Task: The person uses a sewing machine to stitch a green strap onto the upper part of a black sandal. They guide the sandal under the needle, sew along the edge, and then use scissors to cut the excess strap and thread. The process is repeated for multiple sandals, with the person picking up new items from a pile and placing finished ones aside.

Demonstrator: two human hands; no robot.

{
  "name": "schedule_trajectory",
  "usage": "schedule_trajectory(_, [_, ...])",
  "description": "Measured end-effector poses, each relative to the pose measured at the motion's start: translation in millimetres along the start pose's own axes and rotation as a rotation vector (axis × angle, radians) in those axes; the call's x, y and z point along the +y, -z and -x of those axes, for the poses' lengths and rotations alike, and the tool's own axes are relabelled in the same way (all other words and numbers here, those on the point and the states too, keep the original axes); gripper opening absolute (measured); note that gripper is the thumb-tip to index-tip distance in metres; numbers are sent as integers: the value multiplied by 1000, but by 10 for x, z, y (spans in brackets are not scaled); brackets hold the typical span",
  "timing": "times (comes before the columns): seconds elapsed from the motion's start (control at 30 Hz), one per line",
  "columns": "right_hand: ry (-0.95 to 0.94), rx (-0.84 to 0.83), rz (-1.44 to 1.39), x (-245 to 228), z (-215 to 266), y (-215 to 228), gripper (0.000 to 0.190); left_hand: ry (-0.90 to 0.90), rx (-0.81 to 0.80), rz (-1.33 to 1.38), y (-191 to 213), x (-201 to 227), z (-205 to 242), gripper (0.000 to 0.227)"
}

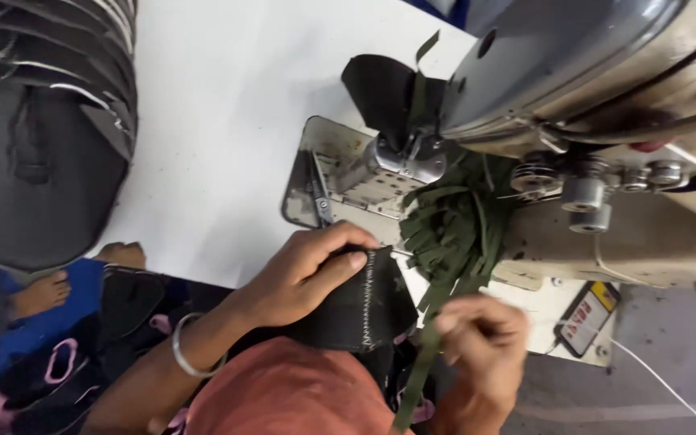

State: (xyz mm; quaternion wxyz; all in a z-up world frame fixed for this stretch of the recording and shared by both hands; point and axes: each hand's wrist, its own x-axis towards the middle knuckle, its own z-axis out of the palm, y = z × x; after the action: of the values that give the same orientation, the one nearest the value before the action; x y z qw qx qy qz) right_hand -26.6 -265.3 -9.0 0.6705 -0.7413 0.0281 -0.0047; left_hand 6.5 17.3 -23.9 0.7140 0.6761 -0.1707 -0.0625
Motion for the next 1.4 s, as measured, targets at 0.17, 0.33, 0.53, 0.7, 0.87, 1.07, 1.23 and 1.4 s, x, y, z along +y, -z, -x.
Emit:
schedule_trajectory(0.17, [-372, -185, -134, -37, 174, -429, 6, 100, -87, 104, -14, 47, -3, 30])
schedule_trajectory(0.33, [-367, -198, -47, -34, 172, -550, 1, 9, -58, 62, 20, 168, 60, 39])
schedule_trajectory(0.53, [122, -37, 228, -505, -55, -774, 28, -49, -71, -17, 12, 167, 123, 32])
schedule_trajectory(0.7, [-83, -477, 220, 152, -281, -253, 18, -100, -64, -146, -78, 240, 99, 29])
schedule_trajectory(0.87, [72, -465, 190, 217, -205, -342, 9, 21, 1, -257, -141, 214, 154, 28])
schedule_trajectory(1.07, [8, -270, 137, 306, -98, -430, 13, 84, 121, -122, -167, 223, 130, 28])
schedule_trajectory(1.23, [49, -219, 164, 434, -58, -439, 13, -19, 194, -132, -240, 127, 162, 26])
schedule_trajectory(1.4, [60, -170, 121, 538, -12, -450, 13, 11, 224, -159, -295, 49, 167, 23])
